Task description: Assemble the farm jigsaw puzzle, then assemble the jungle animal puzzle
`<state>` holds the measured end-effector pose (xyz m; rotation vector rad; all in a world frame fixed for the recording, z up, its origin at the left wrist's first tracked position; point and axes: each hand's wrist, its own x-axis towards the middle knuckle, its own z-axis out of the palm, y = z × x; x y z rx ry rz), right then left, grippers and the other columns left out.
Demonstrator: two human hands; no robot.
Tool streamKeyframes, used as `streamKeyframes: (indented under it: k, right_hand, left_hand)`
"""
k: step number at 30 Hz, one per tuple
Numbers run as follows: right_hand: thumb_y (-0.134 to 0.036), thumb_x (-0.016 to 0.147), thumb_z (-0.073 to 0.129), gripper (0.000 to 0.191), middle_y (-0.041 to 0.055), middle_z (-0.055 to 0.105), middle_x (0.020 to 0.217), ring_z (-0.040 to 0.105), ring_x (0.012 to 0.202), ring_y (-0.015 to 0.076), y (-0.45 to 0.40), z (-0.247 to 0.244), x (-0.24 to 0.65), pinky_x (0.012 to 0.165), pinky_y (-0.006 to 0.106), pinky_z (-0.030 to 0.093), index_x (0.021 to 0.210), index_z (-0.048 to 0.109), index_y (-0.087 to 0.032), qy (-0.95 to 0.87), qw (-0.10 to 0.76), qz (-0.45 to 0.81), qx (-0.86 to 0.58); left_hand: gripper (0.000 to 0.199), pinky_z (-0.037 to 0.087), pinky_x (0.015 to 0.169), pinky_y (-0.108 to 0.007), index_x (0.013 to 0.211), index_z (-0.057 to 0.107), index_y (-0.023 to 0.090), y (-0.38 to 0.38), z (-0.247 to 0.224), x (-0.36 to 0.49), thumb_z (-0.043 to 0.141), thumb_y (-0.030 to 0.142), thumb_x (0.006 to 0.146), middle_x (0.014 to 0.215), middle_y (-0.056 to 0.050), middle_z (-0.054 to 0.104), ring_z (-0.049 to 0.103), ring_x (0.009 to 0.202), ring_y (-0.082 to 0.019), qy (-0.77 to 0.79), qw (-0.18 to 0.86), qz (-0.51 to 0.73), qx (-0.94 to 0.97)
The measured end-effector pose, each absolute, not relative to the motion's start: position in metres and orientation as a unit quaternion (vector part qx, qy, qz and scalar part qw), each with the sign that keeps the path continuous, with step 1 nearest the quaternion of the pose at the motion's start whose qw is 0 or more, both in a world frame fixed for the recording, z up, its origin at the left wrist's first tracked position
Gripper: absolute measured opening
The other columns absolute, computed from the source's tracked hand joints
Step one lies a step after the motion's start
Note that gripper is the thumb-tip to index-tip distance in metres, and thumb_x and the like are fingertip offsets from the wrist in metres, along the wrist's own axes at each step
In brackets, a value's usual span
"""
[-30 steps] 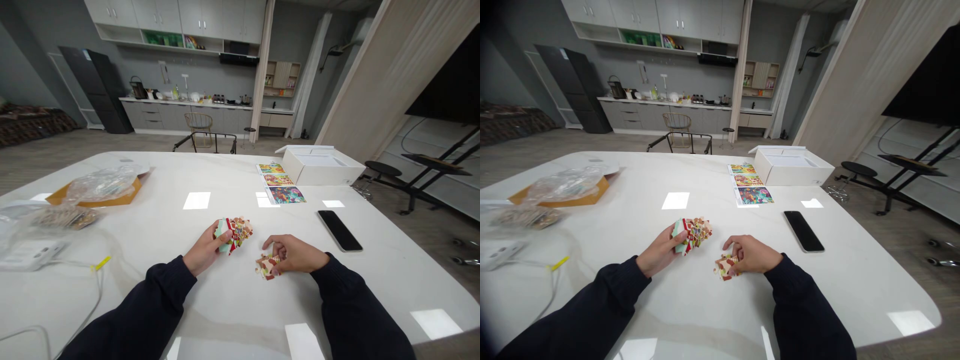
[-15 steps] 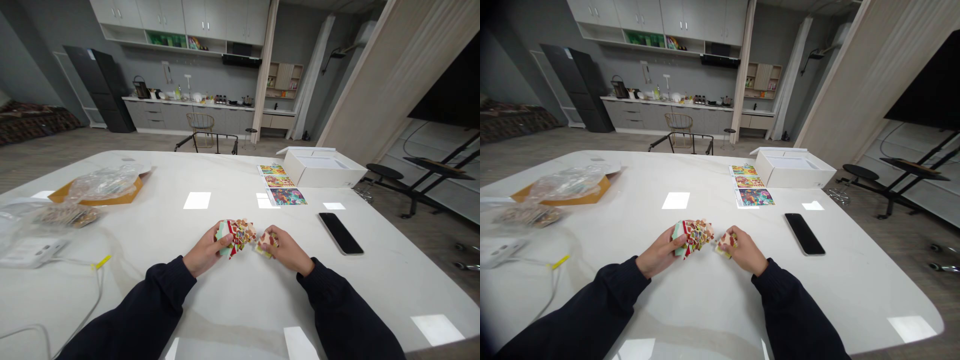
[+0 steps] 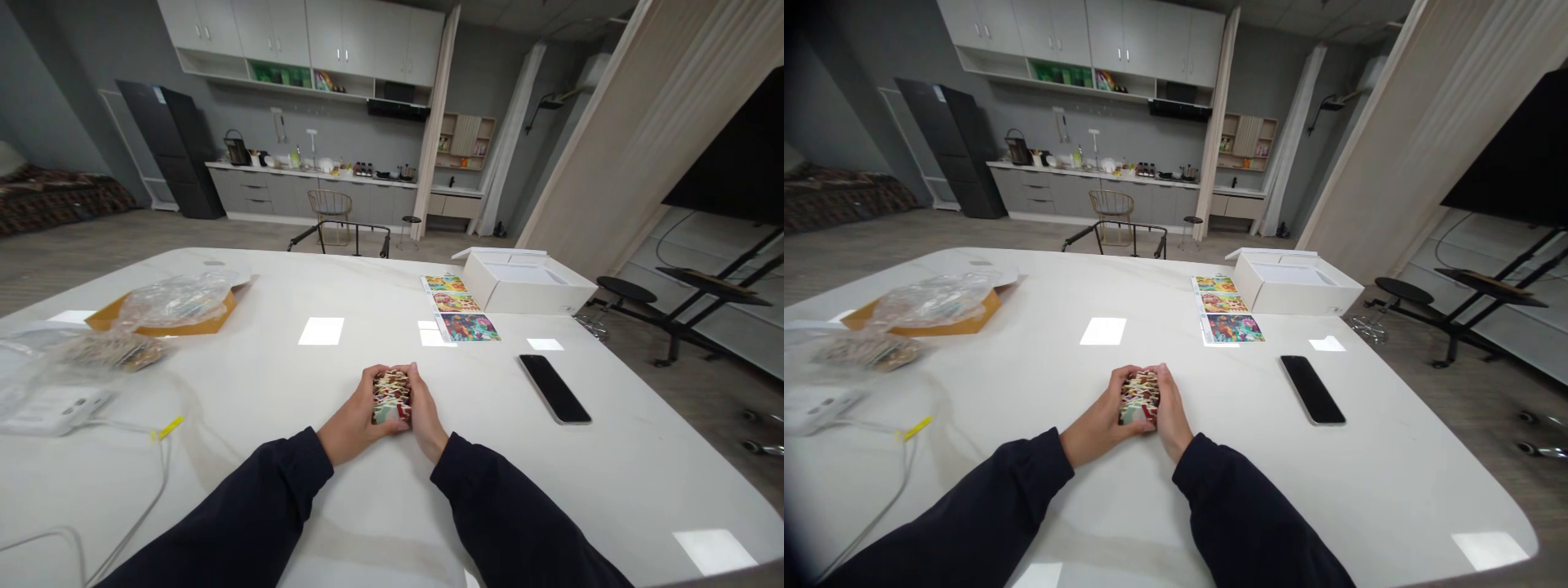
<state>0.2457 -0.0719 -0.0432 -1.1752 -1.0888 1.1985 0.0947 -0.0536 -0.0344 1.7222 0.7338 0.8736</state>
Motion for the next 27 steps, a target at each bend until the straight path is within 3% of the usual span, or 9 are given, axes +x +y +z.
streamKeyframes:
  k: [3, 8, 12, 15, 20, 27]
  right_hand:
    - [-0.078, 0.092, 0.041, 0.065, 0.0088, 0.068, 0.115, 0.064, 0.111, 0.0289, -0.076, -0.043, 0.245, 0.098, 0.042, 0.053, 0.12, 0.06, -0.023, -0.432, 0.582, 0.495, -0.478]
    - [-0.064, 0.096, 0.049, 0.05, 0.0072, 0.065, 0.129, 0.062, 0.119, 0.0281, -0.086, -0.035, 0.241, 0.103, 0.042, 0.051, 0.128, 0.057, -0.026, -0.472, 0.558, 0.511, -0.451]
    - [-0.058, 0.098, 0.053, 0.048, 0.0064, 0.06, 0.141, 0.052, 0.134, 0.027, -0.087, -0.037, 0.235, 0.118, 0.044, 0.038, 0.134, 0.057, -0.028, -0.527, 0.543, 0.44, -0.484]
    - [-0.057, 0.099, 0.052, 0.046, 0.0067, 0.059, 0.142, 0.051, 0.135, 0.0261, -0.084, -0.041, 0.235, 0.121, 0.044, 0.034, 0.134, 0.058, -0.028, -0.539, 0.542, 0.405, -0.502]
    - [-0.055, 0.101, 0.048, 0.044, 0.0073, 0.064, 0.134, 0.057, 0.128, 0.0263, -0.083, -0.044, 0.235, 0.117, 0.044, 0.039, 0.13, 0.062, -0.026, -0.58, 0.515, 0.406, -0.483]
    - [-0.056, 0.1, 0.051, 0.049, 0.0082, 0.057, 0.145, 0.051, 0.137, 0.0262, -0.086, -0.038, 0.242, 0.121, 0.046, 0.034, 0.138, 0.055, -0.025, -0.59, 0.498, 0.46, -0.439]
  left_hand:
    - [0.092, 0.038, 0.112, -0.052, 0.149, 0.031, 0.023, -0.053, -0.038, 0.092, 0.085, 0.034, 0.076, 0.143, -0.018, 0.049, 0.052, 0.13, -0.034, 0.323, 0.432, 0.36, 0.761]
    - [0.101, 0.033, 0.114, -0.061, 0.155, 0.03, 0.024, -0.055, -0.044, 0.092, 0.085, 0.028, 0.07, 0.142, -0.017, 0.049, 0.045, 0.134, -0.04, 0.357, 0.326, 0.35, 0.802]
    - [0.102, 0.038, 0.116, -0.054, 0.158, 0.021, 0.022, -0.061, -0.046, 0.095, 0.074, 0.012, 0.07, 0.145, -0.017, 0.041, 0.042, 0.137, -0.034, 0.325, 0.32, 0.369, 0.81]
    - [0.099, 0.037, 0.118, -0.054, 0.155, 0.024, 0.021, -0.064, -0.045, 0.096, 0.069, 0.007, 0.068, 0.145, -0.017, 0.041, 0.042, 0.138, -0.033, 0.305, 0.302, 0.375, 0.822]
    - [0.089, 0.043, 0.11, -0.055, 0.147, 0.035, 0.02, -0.065, -0.046, 0.093, 0.076, 0.015, 0.068, 0.133, -0.016, 0.05, 0.052, 0.124, -0.034, 0.346, 0.293, 0.394, 0.8]
    - [0.091, 0.043, 0.108, -0.054, 0.143, 0.039, 0.022, -0.068, -0.041, 0.088, 0.084, 0.017, 0.064, 0.134, -0.015, 0.053, 0.054, 0.123, -0.034, 0.351, 0.341, 0.404, 0.773]
